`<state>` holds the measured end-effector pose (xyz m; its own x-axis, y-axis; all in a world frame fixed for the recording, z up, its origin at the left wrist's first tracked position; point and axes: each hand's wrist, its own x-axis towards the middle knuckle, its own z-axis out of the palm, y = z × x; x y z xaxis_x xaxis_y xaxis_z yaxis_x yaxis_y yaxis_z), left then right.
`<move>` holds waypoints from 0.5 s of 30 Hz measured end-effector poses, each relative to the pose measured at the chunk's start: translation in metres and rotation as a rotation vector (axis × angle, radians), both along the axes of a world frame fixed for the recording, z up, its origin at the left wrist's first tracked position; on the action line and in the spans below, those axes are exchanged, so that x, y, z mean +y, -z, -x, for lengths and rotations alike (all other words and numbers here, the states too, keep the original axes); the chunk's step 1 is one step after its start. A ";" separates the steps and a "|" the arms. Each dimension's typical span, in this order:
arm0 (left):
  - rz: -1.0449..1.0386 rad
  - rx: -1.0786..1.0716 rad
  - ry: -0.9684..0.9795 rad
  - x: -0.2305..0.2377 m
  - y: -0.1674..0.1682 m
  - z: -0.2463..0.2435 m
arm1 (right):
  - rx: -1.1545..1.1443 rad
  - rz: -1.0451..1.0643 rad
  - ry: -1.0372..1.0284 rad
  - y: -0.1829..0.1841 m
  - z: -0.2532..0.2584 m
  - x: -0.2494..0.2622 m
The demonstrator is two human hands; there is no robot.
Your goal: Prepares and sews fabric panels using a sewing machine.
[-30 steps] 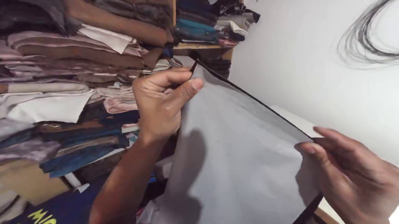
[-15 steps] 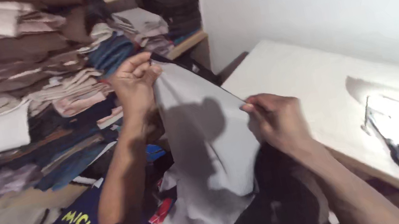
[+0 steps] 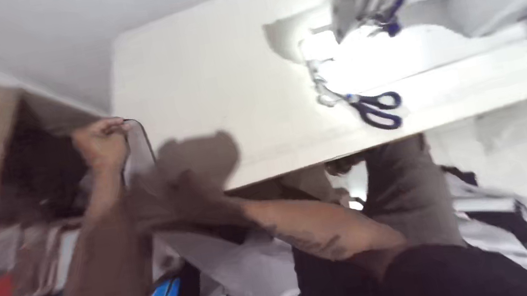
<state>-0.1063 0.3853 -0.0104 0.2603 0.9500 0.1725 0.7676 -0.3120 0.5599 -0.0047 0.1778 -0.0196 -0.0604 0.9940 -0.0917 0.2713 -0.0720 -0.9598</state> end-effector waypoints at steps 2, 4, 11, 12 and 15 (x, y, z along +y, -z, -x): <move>-0.039 0.000 0.215 0.005 0.001 -0.060 | 0.149 -0.027 0.212 0.006 -0.050 -0.022; -0.079 -0.054 0.419 -0.006 0.003 -0.124 | 0.244 -0.141 0.441 0.009 -0.094 -0.056; 0.011 -0.155 0.790 -0.096 0.024 -0.294 | -0.257 -0.346 0.673 0.028 -0.206 -0.179; 0.026 -0.165 0.788 -0.103 0.025 -0.303 | -0.514 -0.387 0.736 0.028 -0.218 -0.189; 0.113 -0.157 0.807 -0.123 0.021 -0.311 | -0.953 -0.266 0.771 0.027 -0.261 -0.202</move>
